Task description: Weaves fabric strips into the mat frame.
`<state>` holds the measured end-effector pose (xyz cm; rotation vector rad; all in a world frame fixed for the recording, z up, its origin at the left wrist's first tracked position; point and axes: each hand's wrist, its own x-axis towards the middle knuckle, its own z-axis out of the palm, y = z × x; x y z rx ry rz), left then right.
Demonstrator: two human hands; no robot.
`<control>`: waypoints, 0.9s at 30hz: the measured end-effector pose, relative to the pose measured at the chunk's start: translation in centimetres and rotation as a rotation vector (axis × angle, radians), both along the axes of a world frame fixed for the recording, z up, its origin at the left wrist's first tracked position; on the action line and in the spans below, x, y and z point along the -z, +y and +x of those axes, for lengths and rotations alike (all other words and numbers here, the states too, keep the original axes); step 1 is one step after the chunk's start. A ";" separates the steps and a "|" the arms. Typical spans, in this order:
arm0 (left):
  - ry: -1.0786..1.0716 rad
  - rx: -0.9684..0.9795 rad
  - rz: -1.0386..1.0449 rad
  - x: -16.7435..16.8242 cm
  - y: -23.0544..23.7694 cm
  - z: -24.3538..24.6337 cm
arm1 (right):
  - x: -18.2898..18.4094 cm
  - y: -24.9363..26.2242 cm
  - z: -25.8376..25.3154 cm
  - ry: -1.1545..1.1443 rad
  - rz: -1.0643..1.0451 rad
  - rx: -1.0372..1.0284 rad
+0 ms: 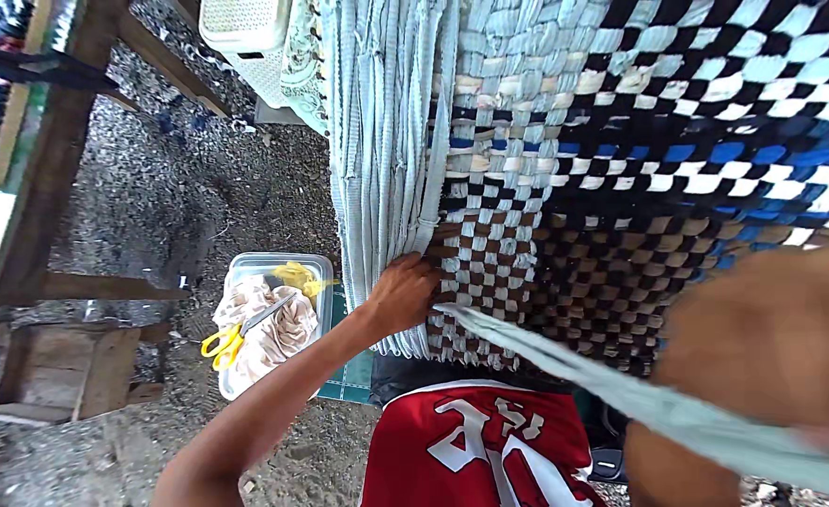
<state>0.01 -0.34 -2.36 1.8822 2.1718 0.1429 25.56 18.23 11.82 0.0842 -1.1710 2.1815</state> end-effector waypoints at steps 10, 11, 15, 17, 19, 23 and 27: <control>-0.592 -0.251 -0.259 -3.4 1.7 -2.2 | 15.7 -5.6 -10.4 -0.744 1.097 0.116; -0.625 -0.279 -0.293 -3.3 2.1 -2.3 | 15.8 -6.1 -10.5 -0.756 1.128 0.196; -0.607 -0.231 -0.357 -3.8 2.7 -2.8 | 15.8 -5.3 -10.3 -0.770 1.062 0.131; -0.482 -0.154 -0.277 -4.7 2.5 -2.7 | 15.5 -3.4 -10.1 -0.717 0.879 -0.018; -0.441 -0.120 -0.143 -6.0 2.5 -2.6 | 14.3 -2.3 -10.0 -0.684 0.755 -0.051; -0.922 -0.166 0.120 -10.7 4.4 -3.4 | 11.4 -2.2 -10.9 -0.596 0.736 -0.103; -1.408 -0.274 0.314 -12.9 6.3 -4.6 | 7.7 1.8 -12.6 -0.502 0.642 -0.010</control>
